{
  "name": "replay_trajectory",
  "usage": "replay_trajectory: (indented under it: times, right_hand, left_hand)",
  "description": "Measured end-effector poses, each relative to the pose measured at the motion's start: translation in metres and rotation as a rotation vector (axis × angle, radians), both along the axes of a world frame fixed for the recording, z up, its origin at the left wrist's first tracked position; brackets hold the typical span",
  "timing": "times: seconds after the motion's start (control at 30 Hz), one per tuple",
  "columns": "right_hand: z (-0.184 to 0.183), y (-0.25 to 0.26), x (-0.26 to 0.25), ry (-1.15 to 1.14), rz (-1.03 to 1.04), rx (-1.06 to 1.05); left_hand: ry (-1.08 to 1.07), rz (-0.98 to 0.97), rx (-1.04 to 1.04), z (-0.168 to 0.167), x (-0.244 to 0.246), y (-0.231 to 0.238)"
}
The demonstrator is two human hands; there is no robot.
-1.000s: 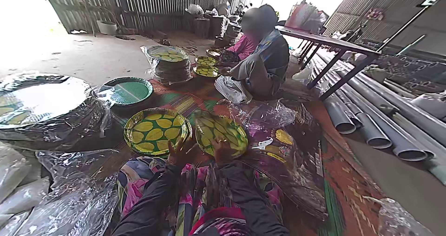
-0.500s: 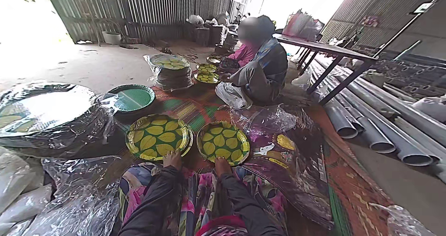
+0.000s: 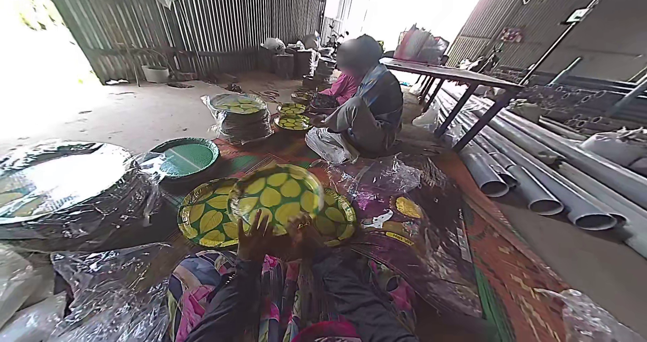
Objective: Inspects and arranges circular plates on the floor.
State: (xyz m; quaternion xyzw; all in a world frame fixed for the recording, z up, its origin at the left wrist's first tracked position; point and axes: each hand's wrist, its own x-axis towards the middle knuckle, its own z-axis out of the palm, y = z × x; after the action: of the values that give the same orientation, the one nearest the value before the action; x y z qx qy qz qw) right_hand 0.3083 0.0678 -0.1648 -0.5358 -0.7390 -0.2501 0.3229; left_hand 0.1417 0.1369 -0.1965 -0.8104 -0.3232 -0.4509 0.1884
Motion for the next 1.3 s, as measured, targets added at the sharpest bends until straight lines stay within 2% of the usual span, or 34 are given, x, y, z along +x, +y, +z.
replay_trajectory:
  times: [0.07,0.13,0.17,0.23,0.3,0.37,0.5,0.63,0.7,0.83,0.9,0.97,1.03,1.1,1.17,1.23,1.3]
  right_hand:
    - [-0.004,0.006,0.0,0.102,-0.099,-0.19]
    - [-0.011,0.012,0.006,0.237,-0.313,-0.424]
    - [-0.013,0.013,0.011,0.28,-0.414,-0.612]
    - [-0.026,0.01,0.024,0.262,-0.542,-0.962]
    - [-0.044,0.001,0.033,0.218,-0.577,-1.161]
    - [-0.053,-0.008,0.035,0.195,-0.581,-1.172]
    - [-0.035,-0.005,0.046,0.218,-0.51,-1.2]
    - [-0.007,0.001,0.051,0.189,-0.479,-1.215]
    - [0.01,-0.004,0.038,0.176,-0.488,-1.064]
    - [-0.001,-0.007,0.011,0.106,-0.299,-0.325]
    - [-0.007,-0.002,-0.001,0.082,-0.223,-0.225]
    - [-0.01,0.006,-0.007,0.129,-0.257,-0.356]
    - [-0.007,0.009,-0.005,0.226,-0.363,-0.633]
    - [-0.015,0.01,0.004,0.284,-0.493,-0.821]
    - [-0.03,0.006,0.015,0.297,-0.581,-1.0]
    - [-0.045,-0.003,0.025,0.221,-0.596,-1.136]
    - [-0.051,-0.011,0.028,0.155,-0.558,-1.168]
  left_hand:
    - [0.064,0.11,-0.295,0.004,-0.006,0.002]
    - [0.246,0.284,-0.842,0.023,-0.012,0.008]
    - [0.337,0.344,-1.081,0.026,-0.015,0.018]
    - [0.496,0.384,-1.337,0.009,-0.018,0.038]
    - [0.566,0.341,-1.326,0.0,-0.014,0.04]
    - [0.513,0.229,-1.228,0.004,-0.011,0.032]
    - [0.414,0.025,-0.967,0.006,-0.002,0.016]
    - [0.214,-0.036,-0.63,-0.011,0.004,0.013]
    - [0.102,-0.032,-0.444,-0.015,0.005,0.013]
    - [0.036,-0.015,-0.072,0.0,0.006,-0.003]
    - [0.081,-0.035,0.003,0.003,0.005,-0.007]
    - [0.128,-0.054,-0.114,-0.004,0.002,0.0]
    - [0.223,0.042,-0.454,-0.002,-0.004,0.006]
    - [0.414,0.248,-0.881,0.016,-0.007,0.013]
    - [0.525,0.374,-1.131,0.016,-0.007,0.024]
    - [0.493,0.313,-1.169,0.006,-0.008,0.03]
    - [0.452,0.203,-1.09,0.006,-0.006,0.026]
